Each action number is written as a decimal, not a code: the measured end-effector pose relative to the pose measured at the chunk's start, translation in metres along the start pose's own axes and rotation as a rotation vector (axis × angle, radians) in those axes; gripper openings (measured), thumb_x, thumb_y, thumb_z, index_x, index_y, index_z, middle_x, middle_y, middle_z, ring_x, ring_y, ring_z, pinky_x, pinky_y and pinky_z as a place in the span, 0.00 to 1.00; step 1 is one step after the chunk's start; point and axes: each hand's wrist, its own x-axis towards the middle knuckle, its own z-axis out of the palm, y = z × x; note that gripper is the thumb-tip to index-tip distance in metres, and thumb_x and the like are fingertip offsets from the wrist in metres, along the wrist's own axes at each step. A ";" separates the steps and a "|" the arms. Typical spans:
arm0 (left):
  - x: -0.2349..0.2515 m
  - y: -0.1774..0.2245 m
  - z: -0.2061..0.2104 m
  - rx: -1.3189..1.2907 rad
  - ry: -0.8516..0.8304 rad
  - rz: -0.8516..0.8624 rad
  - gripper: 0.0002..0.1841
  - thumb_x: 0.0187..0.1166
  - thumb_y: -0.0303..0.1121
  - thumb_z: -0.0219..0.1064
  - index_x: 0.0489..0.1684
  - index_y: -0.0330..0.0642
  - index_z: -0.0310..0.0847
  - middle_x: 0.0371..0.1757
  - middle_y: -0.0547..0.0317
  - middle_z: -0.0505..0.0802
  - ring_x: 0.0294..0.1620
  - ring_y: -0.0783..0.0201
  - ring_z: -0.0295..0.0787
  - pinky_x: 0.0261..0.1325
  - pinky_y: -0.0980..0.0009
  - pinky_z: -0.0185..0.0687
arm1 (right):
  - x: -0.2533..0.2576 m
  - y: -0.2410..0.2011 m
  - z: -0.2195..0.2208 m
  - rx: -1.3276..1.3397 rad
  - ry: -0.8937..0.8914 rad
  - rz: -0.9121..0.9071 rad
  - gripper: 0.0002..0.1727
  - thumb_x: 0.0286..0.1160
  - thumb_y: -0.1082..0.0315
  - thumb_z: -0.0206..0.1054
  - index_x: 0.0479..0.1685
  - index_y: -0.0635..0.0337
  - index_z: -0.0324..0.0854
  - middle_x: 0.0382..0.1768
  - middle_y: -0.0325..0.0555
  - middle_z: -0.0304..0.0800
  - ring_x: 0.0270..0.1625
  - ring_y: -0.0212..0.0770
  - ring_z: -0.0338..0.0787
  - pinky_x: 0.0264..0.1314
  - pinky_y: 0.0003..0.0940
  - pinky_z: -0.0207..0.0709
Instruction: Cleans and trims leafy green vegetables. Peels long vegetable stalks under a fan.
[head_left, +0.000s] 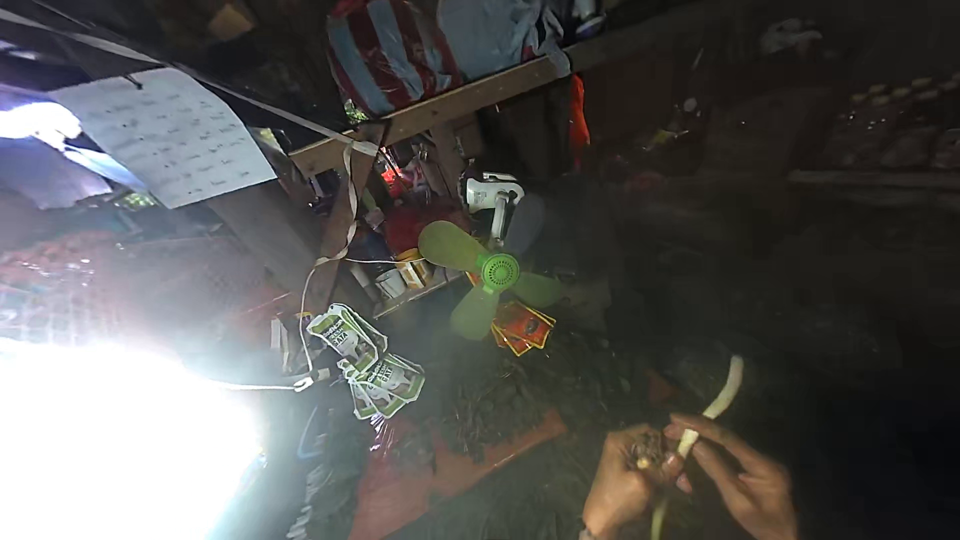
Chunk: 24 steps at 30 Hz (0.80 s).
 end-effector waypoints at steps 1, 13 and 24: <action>0.000 0.001 0.000 -0.020 -0.028 -0.016 0.04 0.76 0.21 0.64 0.39 0.34 0.84 0.28 0.68 0.93 0.30 0.81 0.87 0.39 0.81 0.83 | -0.002 -0.002 0.000 0.022 0.008 0.007 0.17 0.87 0.64 0.61 0.66 0.35 0.87 0.54 0.23 0.95 0.57 0.23 0.92 0.65 0.22 0.85; 0.010 -0.001 0.000 -0.179 -0.192 0.000 0.06 0.77 0.22 0.62 0.43 0.36 0.85 0.30 0.70 0.93 0.30 0.82 0.86 0.39 0.83 0.81 | -0.007 -0.028 0.005 0.276 0.168 0.193 0.34 0.75 0.78 0.66 0.80 0.42 0.66 0.52 0.24 0.97 0.49 0.28 0.96 0.53 0.24 0.91; 0.023 -0.008 0.037 0.139 -0.039 0.127 0.03 0.73 0.19 0.67 0.38 0.26 0.83 0.29 0.63 0.88 0.33 0.82 0.82 0.42 0.83 0.79 | 0.003 -0.019 -0.044 0.299 0.033 0.204 0.17 0.83 0.72 0.61 0.56 0.39 0.90 0.45 0.27 0.96 0.32 0.23 0.90 0.33 0.19 0.85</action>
